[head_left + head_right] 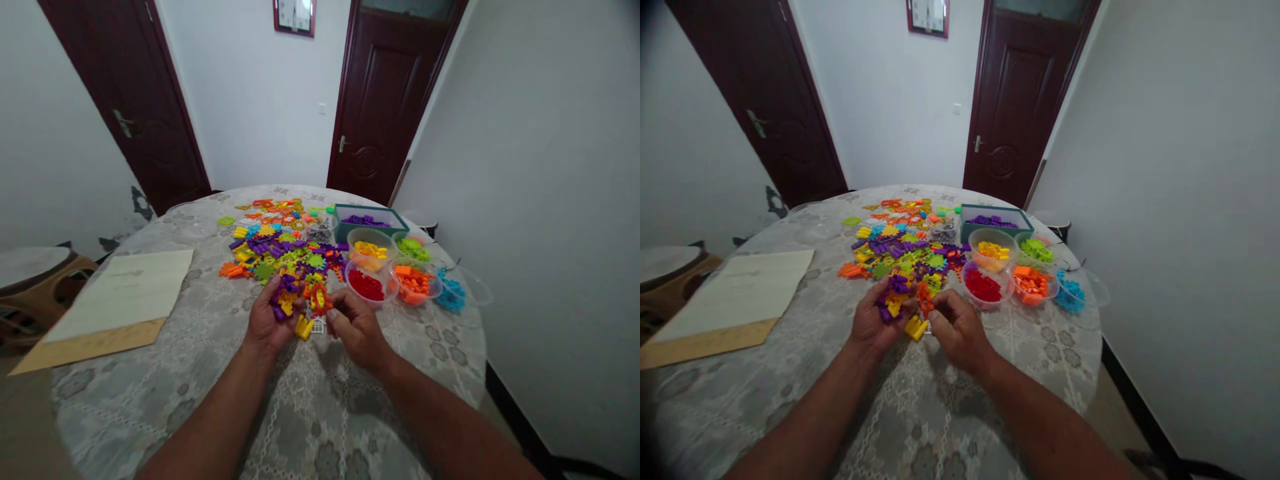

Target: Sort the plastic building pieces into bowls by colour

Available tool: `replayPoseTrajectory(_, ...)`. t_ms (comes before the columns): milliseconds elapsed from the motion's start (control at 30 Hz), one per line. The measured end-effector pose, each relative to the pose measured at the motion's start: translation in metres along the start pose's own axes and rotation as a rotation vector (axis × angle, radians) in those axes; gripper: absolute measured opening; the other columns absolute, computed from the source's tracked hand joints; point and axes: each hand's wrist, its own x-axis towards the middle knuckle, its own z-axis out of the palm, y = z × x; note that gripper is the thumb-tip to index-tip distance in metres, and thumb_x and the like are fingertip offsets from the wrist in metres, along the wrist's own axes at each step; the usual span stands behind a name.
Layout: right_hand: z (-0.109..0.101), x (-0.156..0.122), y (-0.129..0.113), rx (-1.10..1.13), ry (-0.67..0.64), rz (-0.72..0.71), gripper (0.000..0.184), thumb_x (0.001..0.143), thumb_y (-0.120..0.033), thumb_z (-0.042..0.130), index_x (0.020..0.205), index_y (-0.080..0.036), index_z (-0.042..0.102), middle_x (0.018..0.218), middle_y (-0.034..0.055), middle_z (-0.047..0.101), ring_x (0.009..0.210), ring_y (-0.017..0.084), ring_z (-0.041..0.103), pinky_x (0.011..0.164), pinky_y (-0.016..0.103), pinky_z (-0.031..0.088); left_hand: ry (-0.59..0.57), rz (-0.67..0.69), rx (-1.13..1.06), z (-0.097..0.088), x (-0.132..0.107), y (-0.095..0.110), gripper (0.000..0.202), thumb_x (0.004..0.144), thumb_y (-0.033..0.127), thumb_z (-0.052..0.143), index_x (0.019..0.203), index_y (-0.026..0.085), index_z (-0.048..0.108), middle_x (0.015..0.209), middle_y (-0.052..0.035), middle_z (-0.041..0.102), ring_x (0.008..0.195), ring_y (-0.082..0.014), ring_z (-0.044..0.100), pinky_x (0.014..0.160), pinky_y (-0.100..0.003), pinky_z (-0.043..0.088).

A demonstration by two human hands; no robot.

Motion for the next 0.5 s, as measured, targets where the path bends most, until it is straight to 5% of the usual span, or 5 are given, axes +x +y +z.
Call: replayPoseTrajectory(500,-0.075,0.038,-0.016,0.202,0.309,0.247,0.024,0.076,-0.040,0.070,0.086,-0.022,0.058,0.062,-0.0057,0.059,0.045,0.010,0.048,0.039,0.019,0.030,-0.047,-0.074,0.059,-0.005,0.000,-0.003,0.030,0.095,0.024,0.065,0.123,0.019,0.070,0.104,-0.0152,0.077,0.094,-0.0293,0.078,0.057,-0.027,0.059)
